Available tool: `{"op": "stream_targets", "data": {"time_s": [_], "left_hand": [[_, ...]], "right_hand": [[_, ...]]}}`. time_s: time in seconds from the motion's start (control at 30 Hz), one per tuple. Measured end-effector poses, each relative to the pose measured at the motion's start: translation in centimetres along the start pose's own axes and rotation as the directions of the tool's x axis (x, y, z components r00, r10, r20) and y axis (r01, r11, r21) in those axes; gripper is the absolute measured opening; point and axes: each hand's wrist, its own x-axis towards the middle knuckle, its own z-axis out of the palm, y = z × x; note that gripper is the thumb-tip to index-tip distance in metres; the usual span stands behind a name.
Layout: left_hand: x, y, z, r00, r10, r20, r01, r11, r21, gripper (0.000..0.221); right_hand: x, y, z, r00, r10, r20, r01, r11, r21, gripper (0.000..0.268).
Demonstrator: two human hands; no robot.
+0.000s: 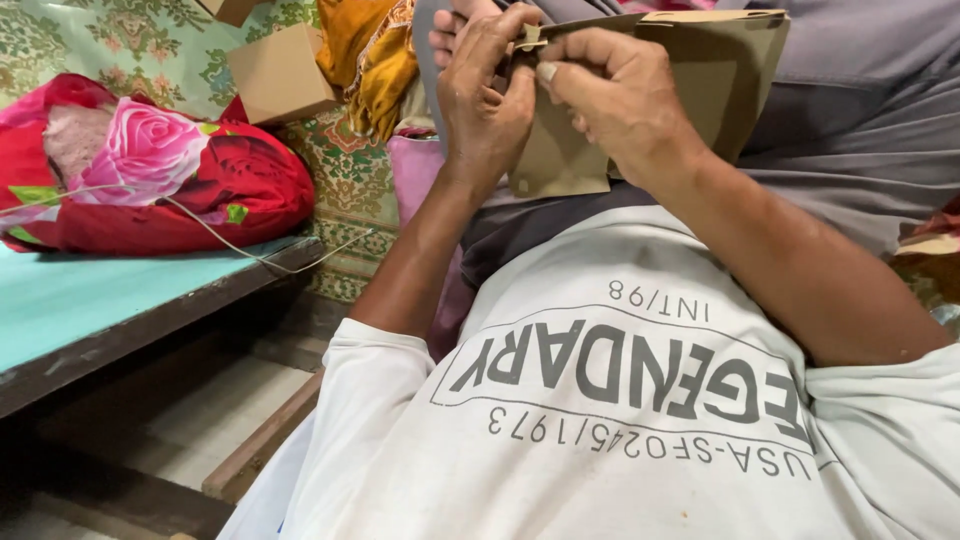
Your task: Manually folding and assembling a small cardboard box from a flat pre-cut sheet.
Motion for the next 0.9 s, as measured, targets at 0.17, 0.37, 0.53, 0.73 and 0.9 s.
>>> {"op": "stream_targets", "data": {"time_s": [0.17,0.37,0.53,0.73,0.9], "left_hand": [[-0.5,-1.1,0.1,1.000,0.004,-0.006,-0.004,1.000,0.025,0.050],[-0.8,-1.6,0.1,1.000,-0.022,0.002,0.022,0.998,0.056,0.047],[-1.1,-2.1,0.4,0.999,-0.054,0.000,0.054,0.994,0.097,0.046],[-1.3,-2.2,0.7,0.997,-0.069,-0.037,0.071,0.995,0.068,0.047],[-1.4,-2.8,1.1,0.998,-0.038,-0.059,0.045,0.991,0.123,0.044]], "right_hand": [[0.3,0.0,0.2,0.997,0.009,0.081,-0.019,0.991,0.133,0.008],[0.7,0.5,0.6,0.996,0.028,0.090,-0.040,0.989,0.140,0.013],[1.2,0.9,0.9,0.997,0.046,0.069,-0.056,0.987,0.151,0.009],[1.4,1.1,1.2,0.997,0.052,0.055,-0.062,0.980,0.187,0.012],[1.5,0.8,1.2,0.993,0.117,0.006,-0.116,0.978,0.175,0.015]]}}
